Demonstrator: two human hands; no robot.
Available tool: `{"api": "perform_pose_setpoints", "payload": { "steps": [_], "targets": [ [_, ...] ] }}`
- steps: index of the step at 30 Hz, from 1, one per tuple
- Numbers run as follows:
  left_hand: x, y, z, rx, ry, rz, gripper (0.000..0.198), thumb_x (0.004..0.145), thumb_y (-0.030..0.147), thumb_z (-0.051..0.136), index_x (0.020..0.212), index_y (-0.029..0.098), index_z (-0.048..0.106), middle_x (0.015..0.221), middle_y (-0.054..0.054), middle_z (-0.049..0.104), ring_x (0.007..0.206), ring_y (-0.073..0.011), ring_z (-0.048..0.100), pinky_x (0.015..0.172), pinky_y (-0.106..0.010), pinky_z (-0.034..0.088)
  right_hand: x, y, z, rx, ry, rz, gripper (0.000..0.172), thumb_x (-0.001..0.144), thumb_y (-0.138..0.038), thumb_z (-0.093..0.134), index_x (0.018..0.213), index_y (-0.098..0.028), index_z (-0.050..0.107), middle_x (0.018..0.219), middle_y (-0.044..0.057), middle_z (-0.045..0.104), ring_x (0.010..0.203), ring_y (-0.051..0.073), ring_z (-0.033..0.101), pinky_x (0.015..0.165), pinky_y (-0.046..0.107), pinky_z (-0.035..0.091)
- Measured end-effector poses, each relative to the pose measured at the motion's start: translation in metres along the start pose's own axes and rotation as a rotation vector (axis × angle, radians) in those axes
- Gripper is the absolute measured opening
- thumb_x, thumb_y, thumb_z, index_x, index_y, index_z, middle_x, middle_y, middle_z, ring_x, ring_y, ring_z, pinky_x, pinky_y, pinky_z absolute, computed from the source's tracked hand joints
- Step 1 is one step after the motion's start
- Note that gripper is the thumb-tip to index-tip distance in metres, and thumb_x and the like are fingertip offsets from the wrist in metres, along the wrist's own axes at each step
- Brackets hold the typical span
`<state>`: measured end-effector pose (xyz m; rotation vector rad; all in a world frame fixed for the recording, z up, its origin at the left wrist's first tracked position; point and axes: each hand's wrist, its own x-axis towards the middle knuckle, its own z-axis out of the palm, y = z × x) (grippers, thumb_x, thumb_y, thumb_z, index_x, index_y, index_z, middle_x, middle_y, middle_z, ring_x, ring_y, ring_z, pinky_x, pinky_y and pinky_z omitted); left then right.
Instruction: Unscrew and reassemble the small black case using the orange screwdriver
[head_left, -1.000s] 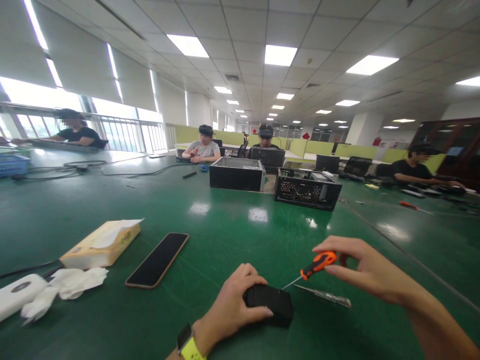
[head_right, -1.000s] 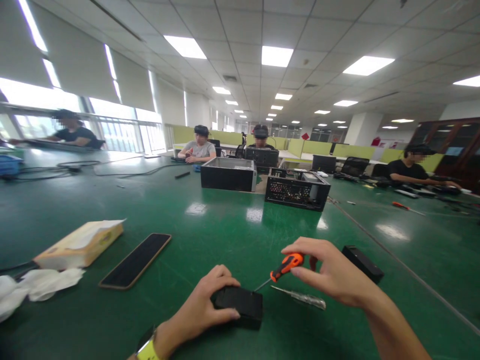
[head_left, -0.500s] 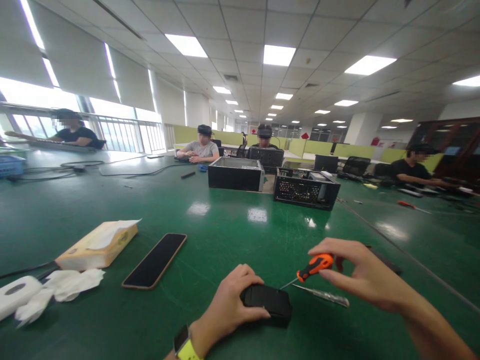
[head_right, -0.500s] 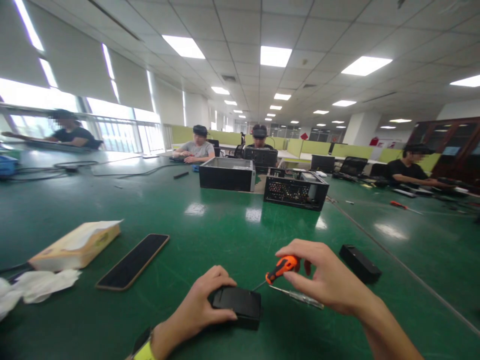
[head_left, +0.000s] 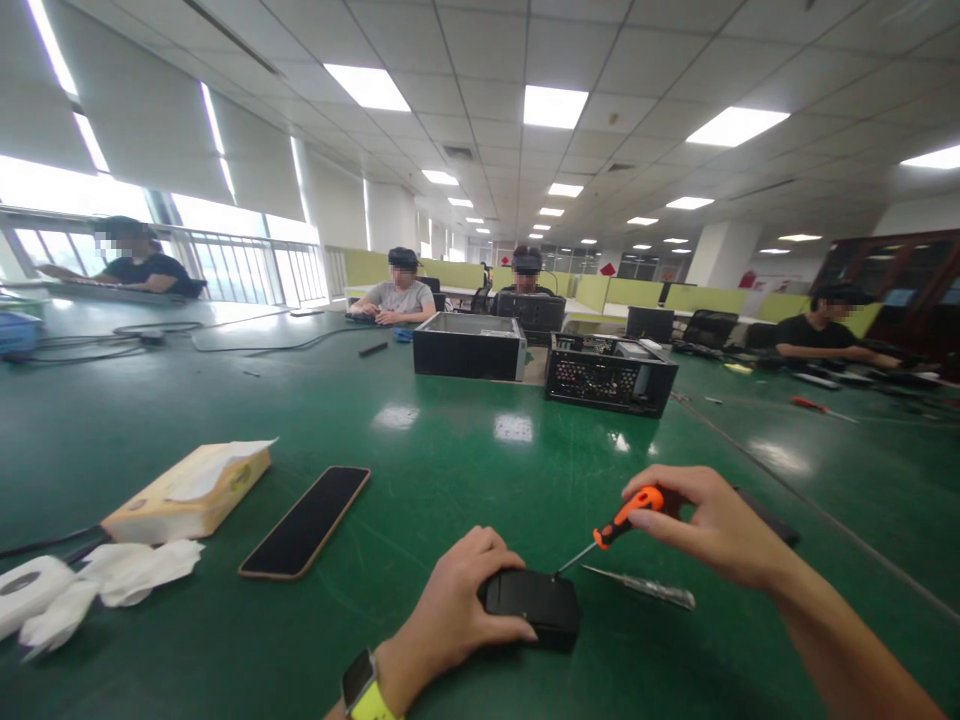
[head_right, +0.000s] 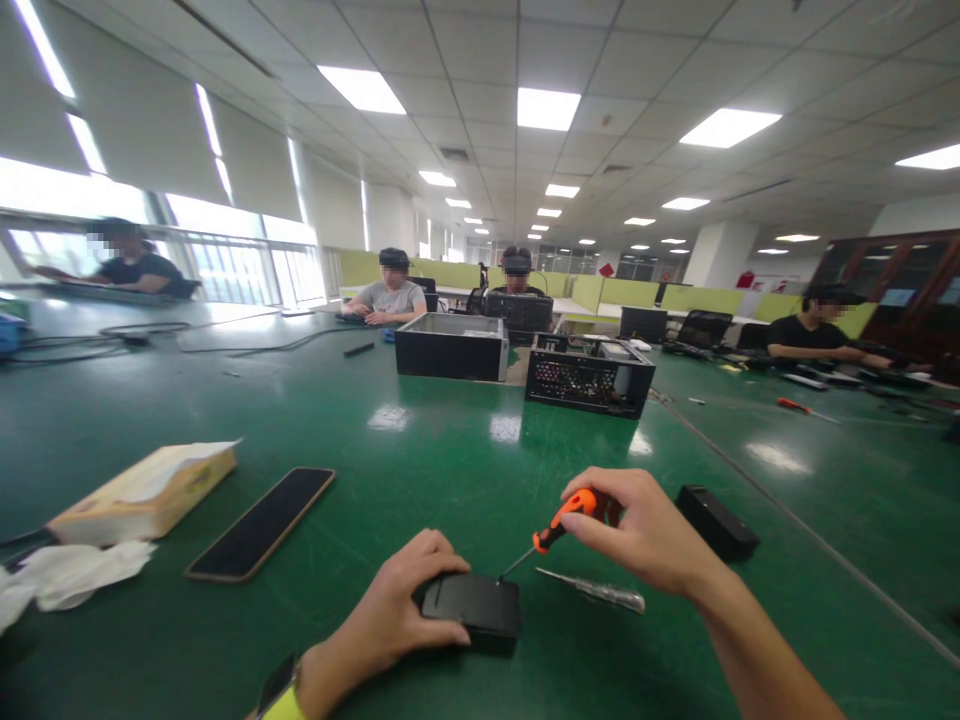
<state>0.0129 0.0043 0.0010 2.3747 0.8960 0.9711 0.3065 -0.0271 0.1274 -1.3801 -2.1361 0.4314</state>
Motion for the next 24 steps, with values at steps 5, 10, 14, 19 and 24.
{"api": "perform_pose_setpoints", "payload": {
  "steps": [5,10,14,19,24],
  "targets": [
    [0.001,-0.001,-0.001,0.011,-0.008,0.005,0.053,0.064,0.053,0.086,0.101,0.02,0.07,0.093,-0.006,0.061,0.086,-0.0241,0.057,0.073,-0.032,0.046,0.001,-0.006,0.01,0.089,0.036,-0.07,0.02,0.086,-0.039,0.062,0.089,-0.02,0.07,0.081,0.003,0.07,0.072,0.018,0.061,0.062,0.028,0.044],
    [0.001,-0.004,0.0,0.023,-0.004,0.016,0.054,0.065,0.057,0.083,0.102,0.021,0.07,0.093,-0.005,0.061,0.086,-0.0234,0.057,0.073,-0.032,0.046,0.006,-0.015,0.022,0.091,-0.005,-0.089,0.018,0.084,-0.034,0.06,0.088,-0.019,0.07,0.079,0.003,0.069,0.072,0.019,0.06,0.063,0.029,0.044],
    [-0.001,-0.005,0.001,0.032,-0.015,0.017,0.054,0.066,0.059,0.083,0.103,0.021,0.071,0.092,-0.005,0.061,0.086,-0.0233,0.057,0.073,-0.032,0.045,0.007,-0.015,0.023,0.076,-0.035,-0.082,0.018,0.084,-0.033,0.059,0.087,-0.019,0.07,0.078,0.003,0.068,0.071,0.018,0.059,0.063,0.029,0.044],
    [-0.001,-0.004,0.001,0.028,-0.016,0.009,0.054,0.065,0.057,0.084,0.102,0.021,0.071,0.092,-0.005,0.061,0.086,-0.0235,0.057,0.073,-0.032,0.045,0.006,-0.013,0.02,0.079,-0.034,-0.076,0.017,0.084,-0.032,0.059,0.088,-0.019,0.07,0.079,0.003,0.069,0.07,0.018,0.06,0.064,0.029,0.044],
    [0.0,-0.003,0.0,0.027,-0.024,0.002,0.053,0.066,0.055,0.084,0.102,0.021,0.071,0.092,-0.005,0.061,0.086,-0.0234,0.056,0.073,-0.032,0.044,0.004,-0.019,0.021,0.06,-0.014,-0.104,0.016,0.084,-0.031,0.061,0.087,-0.019,0.07,0.079,0.002,0.069,0.068,0.016,0.059,0.061,0.027,0.043]
  ]
}}
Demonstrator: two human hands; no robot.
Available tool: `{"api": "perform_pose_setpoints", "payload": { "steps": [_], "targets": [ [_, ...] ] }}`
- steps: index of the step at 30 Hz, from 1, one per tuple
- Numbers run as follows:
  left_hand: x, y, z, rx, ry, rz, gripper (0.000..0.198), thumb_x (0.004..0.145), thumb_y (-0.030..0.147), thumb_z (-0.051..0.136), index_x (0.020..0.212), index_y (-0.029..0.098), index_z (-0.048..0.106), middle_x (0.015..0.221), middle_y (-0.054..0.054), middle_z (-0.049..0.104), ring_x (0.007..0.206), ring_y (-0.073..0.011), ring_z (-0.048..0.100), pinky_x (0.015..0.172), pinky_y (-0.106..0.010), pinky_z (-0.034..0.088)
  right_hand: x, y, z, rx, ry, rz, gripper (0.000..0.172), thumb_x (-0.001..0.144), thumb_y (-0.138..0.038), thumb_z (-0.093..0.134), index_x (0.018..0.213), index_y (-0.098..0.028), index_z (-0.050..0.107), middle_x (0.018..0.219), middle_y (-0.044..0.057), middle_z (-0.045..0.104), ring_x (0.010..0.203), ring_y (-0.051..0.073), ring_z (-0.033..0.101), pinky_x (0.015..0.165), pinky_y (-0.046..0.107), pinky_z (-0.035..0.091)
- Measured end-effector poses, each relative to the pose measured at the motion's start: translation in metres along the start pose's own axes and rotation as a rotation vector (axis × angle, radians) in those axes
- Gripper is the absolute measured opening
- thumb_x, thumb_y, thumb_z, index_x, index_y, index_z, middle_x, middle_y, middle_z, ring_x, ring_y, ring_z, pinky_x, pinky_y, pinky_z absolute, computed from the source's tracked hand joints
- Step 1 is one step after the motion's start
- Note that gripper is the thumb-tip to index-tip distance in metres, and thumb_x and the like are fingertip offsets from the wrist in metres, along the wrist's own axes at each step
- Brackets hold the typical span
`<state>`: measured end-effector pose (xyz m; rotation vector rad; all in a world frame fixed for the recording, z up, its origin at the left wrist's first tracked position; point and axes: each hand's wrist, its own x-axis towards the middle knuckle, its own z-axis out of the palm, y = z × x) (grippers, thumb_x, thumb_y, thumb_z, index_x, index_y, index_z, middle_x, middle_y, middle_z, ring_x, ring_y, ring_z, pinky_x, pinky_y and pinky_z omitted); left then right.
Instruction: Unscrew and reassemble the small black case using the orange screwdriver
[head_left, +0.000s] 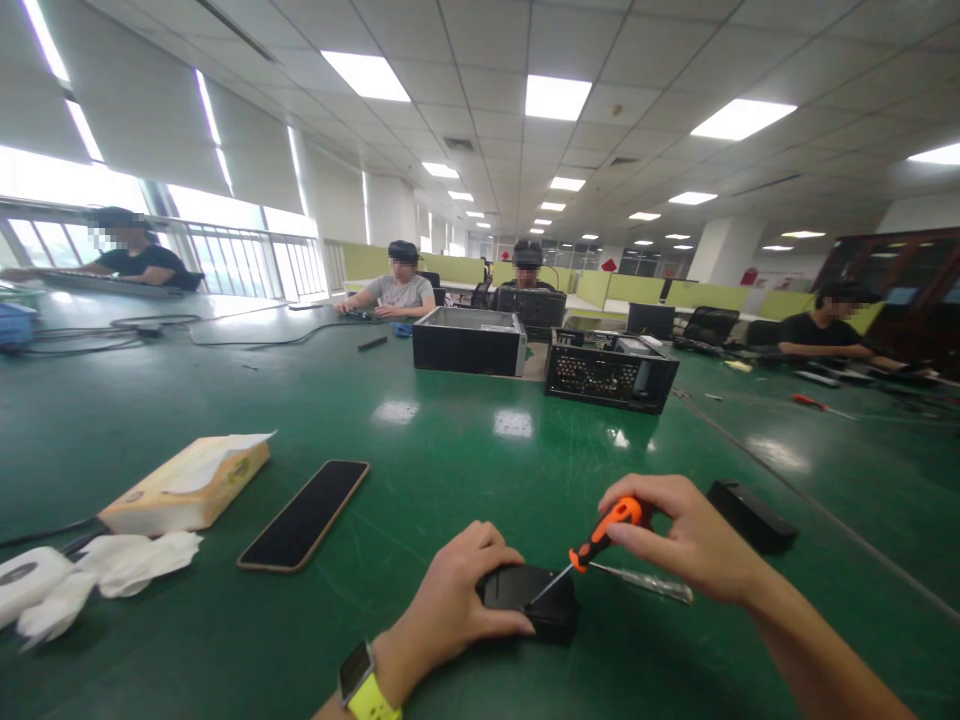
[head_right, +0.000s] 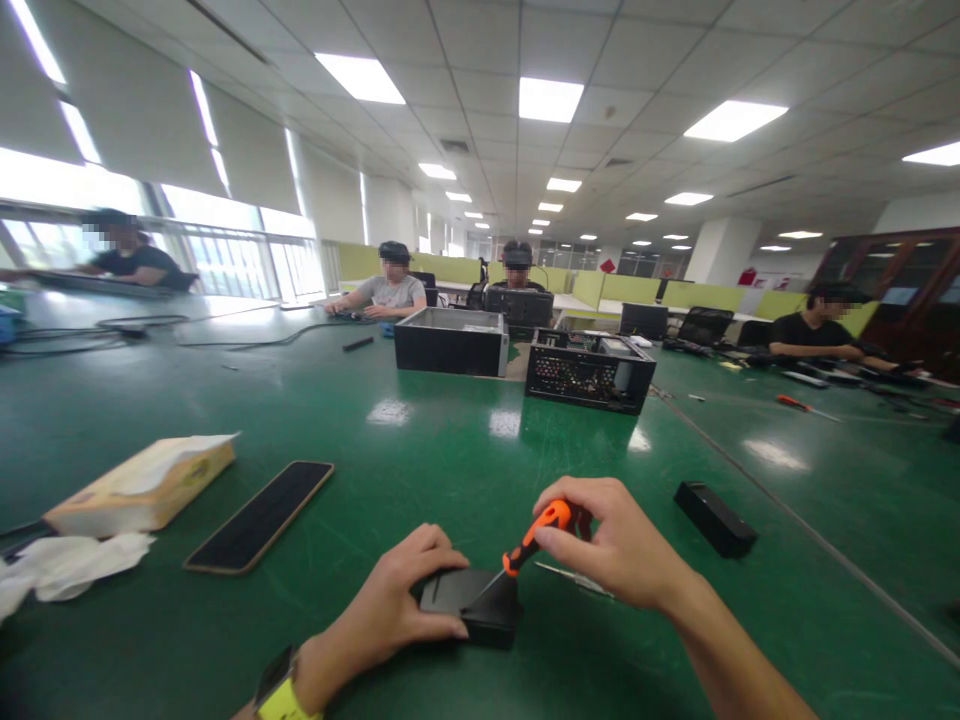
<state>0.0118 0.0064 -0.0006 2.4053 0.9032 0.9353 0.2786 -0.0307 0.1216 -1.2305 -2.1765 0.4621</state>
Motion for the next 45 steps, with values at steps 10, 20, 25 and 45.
{"api": "perform_pose_setpoints", "payload": {
  "steps": [10,20,25,45],
  "targets": [
    [0.0,0.001,-0.001,0.071,-0.005,0.033,0.054,0.069,0.063,0.078,0.103,0.021,0.071,0.09,-0.005,0.06,0.084,-0.0229,0.055,0.069,-0.03,0.043,-0.007,-0.012,0.004,-0.159,0.033,-0.105,0.026,0.084,-0.04,0.066,0.07,-0.019,0.065,0.063,-0.001,0.061,0.057,0.012,0.052,0.055,0.024,0.037],
    [0.006,0.011,-0.015,0.429,-0.116,0.19,0.054,0.08,0.07,0.063,0.102,0.022,0.069,0.086,-0.005,0.06,0.075,-0.0212,0.053,0.065,-0.031,0.036,-0.01,-0.013,-0.008,-0.139,-0.103,-0.092,0.018,0.086,-0.034,0.067,0.1,-0.023,0.068,0.089,0.002,0.069,0.078,0.017,0.061,0.073,0.027,0.044],
    [0.006,0.013,-0.016,0.455,-0.128,0.195,0.055,0.081,0.072,0.059,0.102,0.021,0.069,0.086,-0.005,0.06,0.076,-0.0214,0.054,0.064,-0.031,0.035,-0.009,-0.004,-0.006,-0.19,-0.071,-0.093,0.035,0.084,-0.049,0.067,0.068,-0.018,0.061,0.063,-0.003,0.057,0.058,0.012,0.049,0.057,0.025,0.035],
    [0.005,0.009,-0.013,0.374,-0.1,0.172,0.058,0.081,0.073,0.058,0.103,0.021,0.069,0.087,-0.006,0.061,0.077,-0.0221,0.054,0.064,-0.031,0.038,-0.011,-0.011,-0.009,-0.166,-0.133,-0.118,0.027,0.088,-0.044,0.063,0.077,-0.019,0.065,0.071,0.0,0.06,0.063,0.013,0.051,0.059,0.026,0.037]
  ]
}}
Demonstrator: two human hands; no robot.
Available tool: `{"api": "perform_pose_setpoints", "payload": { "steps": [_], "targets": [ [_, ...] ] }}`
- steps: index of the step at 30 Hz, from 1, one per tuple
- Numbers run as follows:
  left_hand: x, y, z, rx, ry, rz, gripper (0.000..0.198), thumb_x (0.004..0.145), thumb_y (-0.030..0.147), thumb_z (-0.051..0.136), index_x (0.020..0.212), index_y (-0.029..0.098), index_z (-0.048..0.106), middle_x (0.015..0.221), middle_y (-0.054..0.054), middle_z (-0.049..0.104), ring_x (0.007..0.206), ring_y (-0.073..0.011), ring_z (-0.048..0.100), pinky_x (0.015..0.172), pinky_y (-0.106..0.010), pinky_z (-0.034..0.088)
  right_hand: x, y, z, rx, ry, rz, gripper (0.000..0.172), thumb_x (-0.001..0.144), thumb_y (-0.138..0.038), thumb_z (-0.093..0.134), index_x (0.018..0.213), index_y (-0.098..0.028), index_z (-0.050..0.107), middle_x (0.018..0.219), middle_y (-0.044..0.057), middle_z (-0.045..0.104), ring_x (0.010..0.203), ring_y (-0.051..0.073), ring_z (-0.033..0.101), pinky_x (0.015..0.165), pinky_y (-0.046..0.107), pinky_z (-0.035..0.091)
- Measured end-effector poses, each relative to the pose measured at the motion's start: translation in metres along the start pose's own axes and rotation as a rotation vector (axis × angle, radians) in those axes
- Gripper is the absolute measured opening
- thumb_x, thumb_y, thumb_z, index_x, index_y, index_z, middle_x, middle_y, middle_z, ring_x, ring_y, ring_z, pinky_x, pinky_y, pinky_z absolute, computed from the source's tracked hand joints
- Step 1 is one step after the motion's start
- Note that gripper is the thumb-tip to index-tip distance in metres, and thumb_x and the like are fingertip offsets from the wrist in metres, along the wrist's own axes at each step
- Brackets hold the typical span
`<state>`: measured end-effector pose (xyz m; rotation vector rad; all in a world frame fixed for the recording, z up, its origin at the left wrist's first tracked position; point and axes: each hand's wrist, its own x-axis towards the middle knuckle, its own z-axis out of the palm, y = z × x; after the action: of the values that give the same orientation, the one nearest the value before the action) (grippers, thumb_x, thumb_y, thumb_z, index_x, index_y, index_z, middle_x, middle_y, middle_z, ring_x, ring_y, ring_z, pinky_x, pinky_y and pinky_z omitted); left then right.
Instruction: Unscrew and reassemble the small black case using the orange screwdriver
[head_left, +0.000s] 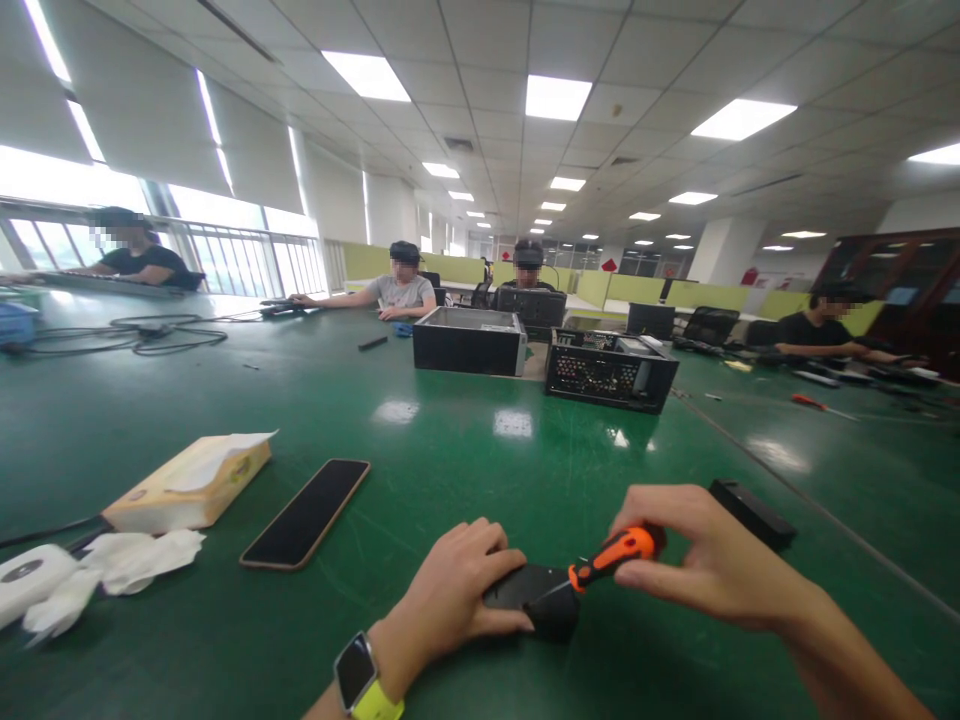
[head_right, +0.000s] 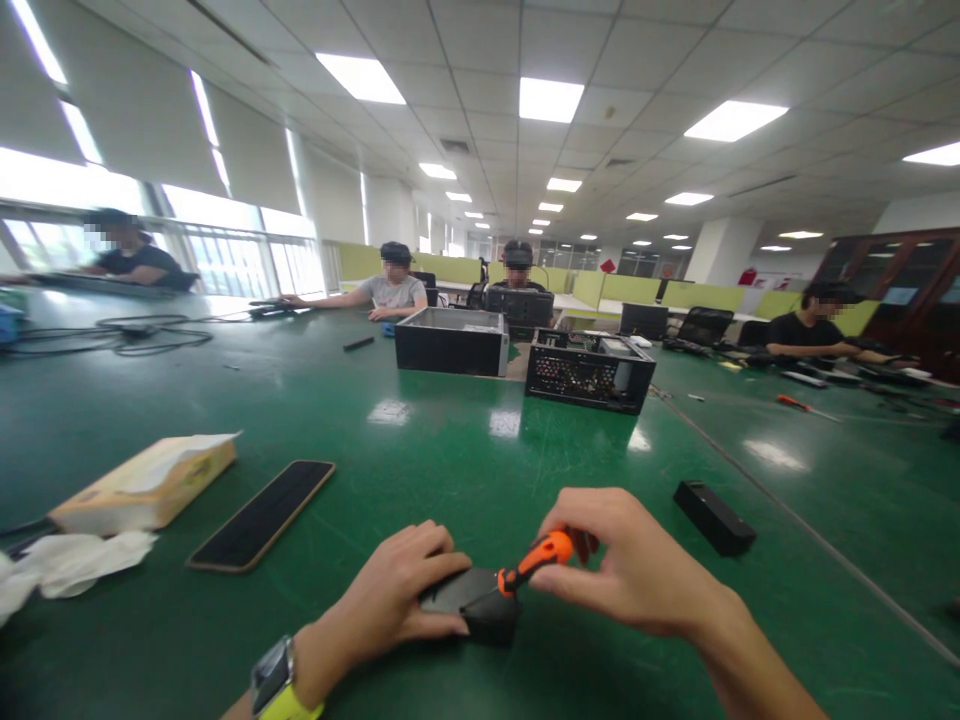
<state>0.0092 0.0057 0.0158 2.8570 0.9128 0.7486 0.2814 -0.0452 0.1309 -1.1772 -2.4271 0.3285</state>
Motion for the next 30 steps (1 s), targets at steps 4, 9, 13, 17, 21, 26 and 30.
{"api": "perform_pose_setpoints", "payload": {
  "steps": [4,9,13,17,21,26,30],
  "targets": [
    [0.0,0.002,-0.001,-0.02,-0.004,-0.015,0.053,0.081,0.069,0.062,0.104,0.021,0.068,0.088,-0.006,0.061,0.079,-0.0228,0.054,0.067,-0.031,0.039,-0.001,-0.006,-0.006,0.078,-0.031,-0.022,0.014,0.089,-0.034,0.063,0.094,-0.021,0.067,0.086,0.002,0.067,0.076,0.016,0.059,0.07,0.028,0.044],
    [0.0,0.007,0.0,-0.088,-0.005,-0.033,0.049,0.079,0.064,0.067,0.104,0.021,0.068,0.091,-0.006,0.062,0.082,-0.0233,0.056,0.07,-0.031,0.042,-0.001,0.006,-0.006,0.065,0.07,-0.013,0.018,0.086,-0.038,0.067,0.088,-0.021,0.07,0.079,0.002,0.068,0.07,0.016,0.06,0.065,0.028,0.045],
    [0.0,-0.004,-0.01,-0.116,-0.014,-0.092,0.066,0.069,0.07,0.072,0.113,0.022,0.066,0.1,-0.007,0.064,0.088,-0.0257,0.058,0.074,-0.033,0.046,0.0,0.029,-0.005,0.175,0.278,0.081,0.022,0.085,-0.041,0.066,0.092,-0.021,0.071,0.081,0.003,0.069,0.071,0.018,0.061,0.063,0.028,0.047],
    [-0.018,-0.049,-0.039,0.241,0.192,-0.57,0.047,0.091,0.054,0.054,0.117,0.016,0.064,0.112,-0.013,0.064,0.103,-0.0315,0.058,0.089,-0.042,0.045,0.006,0.051,-0.001,0.265,0.481,0.225,0.029,0.083,-0.045,0.068,0.091,-0.018,0.072,0.075,0.003,0.066,0.063,0.016,0.057,0.056,0.027,0.045],
    [-0.056,-0.105,-0.063,0.543,0.123,-1.14,0.063,0.087,0.053,0.052,0.129,0.007,0.054,0.124,-0.025,0.058,0.11,-0.0457,0.054,0.081,-0.053,0.047,0.012,0.061,0.002,0.336,0.546,0.269,0.031,0.079,-0.046,0.071,0.087,-0.016,0.072,0.07,0.001,0.064,0.058,0.015,0.055,0.053,0.025,0.043],
    [-0.075,-0.133,-0.065,0.396,0.008,-1.279,0.07,0.087,0.057,0.047,0.137,0.008,0.046,0.123,-0.026,0.061,0.11,-0.046,0.058,0.082,-0.054,0.047,0.013,0.063,0.005,0.346,0.529,0.277,0.031,0.081,-0.046,0.07,0.09,-0.016,0.072,0.071,0.001,0.065,0.059,0.015,0.056,0.052,0.026,0.043],
    [-0.067,-0.136,-0.066,0.369,0.007,-1.304,0.073,0.085,0.059,0.047,0.138,0.009,0.044,0.124,-0.025,0.062,0.112,-0.0469,0.057,0.082,-0.055,0.047,0.012,0.065,0.007,0.33,0.509,0.253,0.03,0.082,-0.045,0.069,0.09,-0.017,0.072,0.075,0.002,0.066,0.063,0.016,0.057,0.055,0.026,0.045]
  ]
}}
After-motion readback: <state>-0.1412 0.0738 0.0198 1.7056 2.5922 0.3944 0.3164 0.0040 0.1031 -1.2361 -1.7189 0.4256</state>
